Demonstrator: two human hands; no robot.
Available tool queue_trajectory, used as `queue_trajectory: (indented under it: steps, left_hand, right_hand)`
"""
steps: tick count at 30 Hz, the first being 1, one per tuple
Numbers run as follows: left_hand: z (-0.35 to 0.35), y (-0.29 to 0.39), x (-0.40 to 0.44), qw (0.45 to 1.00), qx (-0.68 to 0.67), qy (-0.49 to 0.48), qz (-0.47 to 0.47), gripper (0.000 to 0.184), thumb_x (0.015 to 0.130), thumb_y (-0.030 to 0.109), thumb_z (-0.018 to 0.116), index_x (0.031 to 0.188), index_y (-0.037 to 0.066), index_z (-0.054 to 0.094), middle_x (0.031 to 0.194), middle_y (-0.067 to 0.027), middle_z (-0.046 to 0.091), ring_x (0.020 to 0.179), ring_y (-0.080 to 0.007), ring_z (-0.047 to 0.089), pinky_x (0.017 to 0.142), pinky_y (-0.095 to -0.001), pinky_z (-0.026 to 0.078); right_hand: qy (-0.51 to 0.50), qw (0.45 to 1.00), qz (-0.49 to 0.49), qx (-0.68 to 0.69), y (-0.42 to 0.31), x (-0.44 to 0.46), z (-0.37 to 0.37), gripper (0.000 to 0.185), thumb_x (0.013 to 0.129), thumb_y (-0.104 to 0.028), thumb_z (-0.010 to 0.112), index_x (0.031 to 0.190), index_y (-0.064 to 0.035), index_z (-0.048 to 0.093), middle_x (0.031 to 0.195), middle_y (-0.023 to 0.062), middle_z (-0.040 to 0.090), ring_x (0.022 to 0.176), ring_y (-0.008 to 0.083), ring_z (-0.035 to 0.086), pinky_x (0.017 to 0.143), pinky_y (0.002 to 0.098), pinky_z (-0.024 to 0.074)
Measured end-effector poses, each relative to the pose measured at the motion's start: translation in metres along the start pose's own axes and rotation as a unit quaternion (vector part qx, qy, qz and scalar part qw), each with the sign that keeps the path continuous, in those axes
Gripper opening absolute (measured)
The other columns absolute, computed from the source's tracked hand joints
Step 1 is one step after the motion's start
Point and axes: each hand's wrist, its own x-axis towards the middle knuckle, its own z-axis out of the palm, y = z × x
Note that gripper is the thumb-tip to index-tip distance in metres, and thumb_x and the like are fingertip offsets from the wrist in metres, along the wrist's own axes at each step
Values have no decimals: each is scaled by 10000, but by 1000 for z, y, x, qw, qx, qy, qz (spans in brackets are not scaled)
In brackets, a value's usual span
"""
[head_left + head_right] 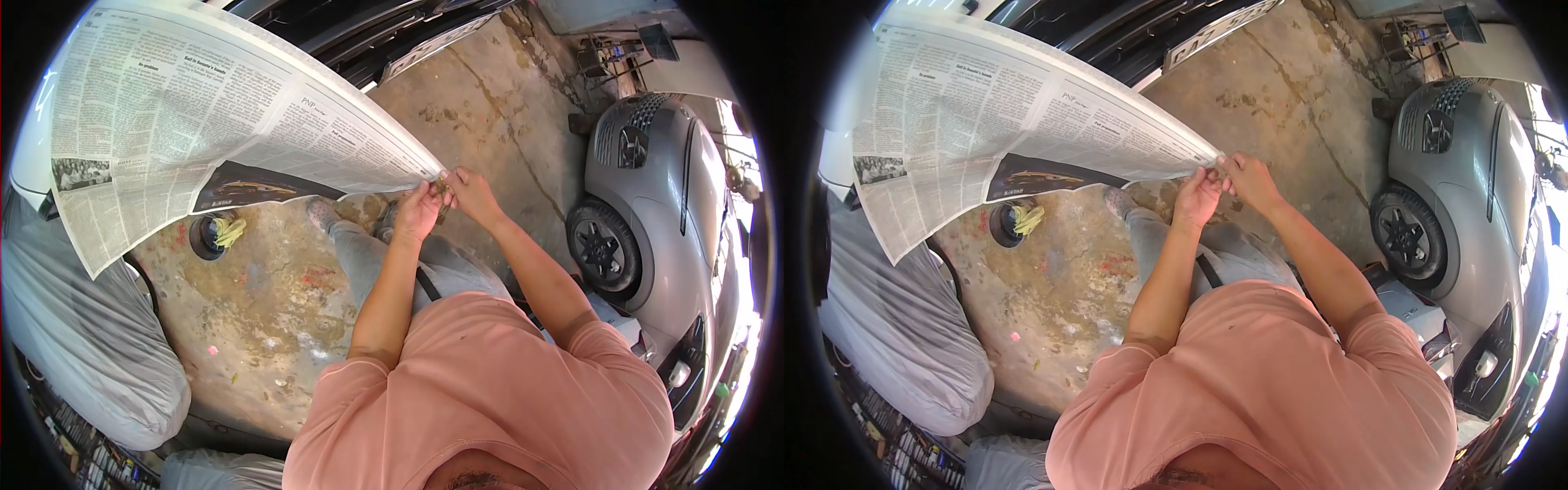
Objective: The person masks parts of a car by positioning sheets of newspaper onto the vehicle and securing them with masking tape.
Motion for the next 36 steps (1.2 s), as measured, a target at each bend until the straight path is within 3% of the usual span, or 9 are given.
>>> queue_trajectory:
  steps: [7,11,14,16,19,21,24,27,36]
  left_hand:
    - [17,-3,-12,999,49,-12,20,193,1015,169,649,1158,40,671,1011,-53,711,859,-177,659,835,-325,522]
    - [19,8,-45,956,281,76,-37,246,993,164,677,1215,57,673,1049,-38,706,900,-177,658,821,-328,519]
    - [56,32,-68,754,652,9,-85,284,963,162,705,1234,80,678,1023,-37,699,913,-178,656,797,-339,523]
    - [173,54,-85,589,802,-83,-46,302,942,156,718,1236,95,681,999,-49,694,911,-191,660,781,-350,528]
    - [262,73,-61,235,926,-236,176,349,875,195,771,1195,83,688,1060,-90,684,1071,-291,624,902,-460,502]
    - [293,82,-40,105,941,-260,188,362,867,237,772,1186,89,690,1116,-90,682,1175,-298,586,953,-502,475]
    - [305,91,-9,14,963,-259,74,230,904,261,737,1066,99,722,1045,-83,719,1114,-304,636,963,-521,463]
    - [327,80,10,-50,972,-201,-115,261,878,261,753,1097,121,728,1057,-90,731,1092,-293,670,943,-468,494]
    - [331,71,29,11,948,-199,-249,157,875,229,743,981,116,764,1035,-113,759,1030,-311,712,877,-448,557]
  right_hand:
    - [-12,999,8,30,8,5,-5,368,1025,-334,619,1055,28,677,749,91,713,594,135,636,579,300,514]
    - [-39,993,-11,113,20,-2,-9,387,1013,-270,625,1238,44,629,895,110,736,696,126,656,645,288,522]
    - [-61,981,-58,177,19,-16,-13,368,998,-194,605,1277,46,603,979,122,733,770,126,661,690,291,523]
    - [-80,972,-80,205,26,-22,-15,349,982,-156,593,1271,39,602,998,123,729,803,132,663,715,300,524]
    - [-89,972,-105,193,39,-23,-17,346,950,-142,597,1256,19,608,994,120,727,838,153,667,752,325,527]
    - [-59,980,-120,147,22,-40,-25,354,931,-158,613,1247,0,611,991,124,726,863,173,672,776,348,529]
    - [-44,988,-128,77,13,-48,-31,394,902,-197,639,1253,-22,608,1013,160,725,902,245,688,816,390,527]
    - [-19,985,-159,61,7,-53,-35,400,900,-219,640,1251,-29,608,1033,207,718,936,324,696,841,420,526]
    - [3,982,-189,-9,-10,-65,-52,408,902,-233,616,1255,-29,610,1061,265,712,994,433,691,881,474,527]
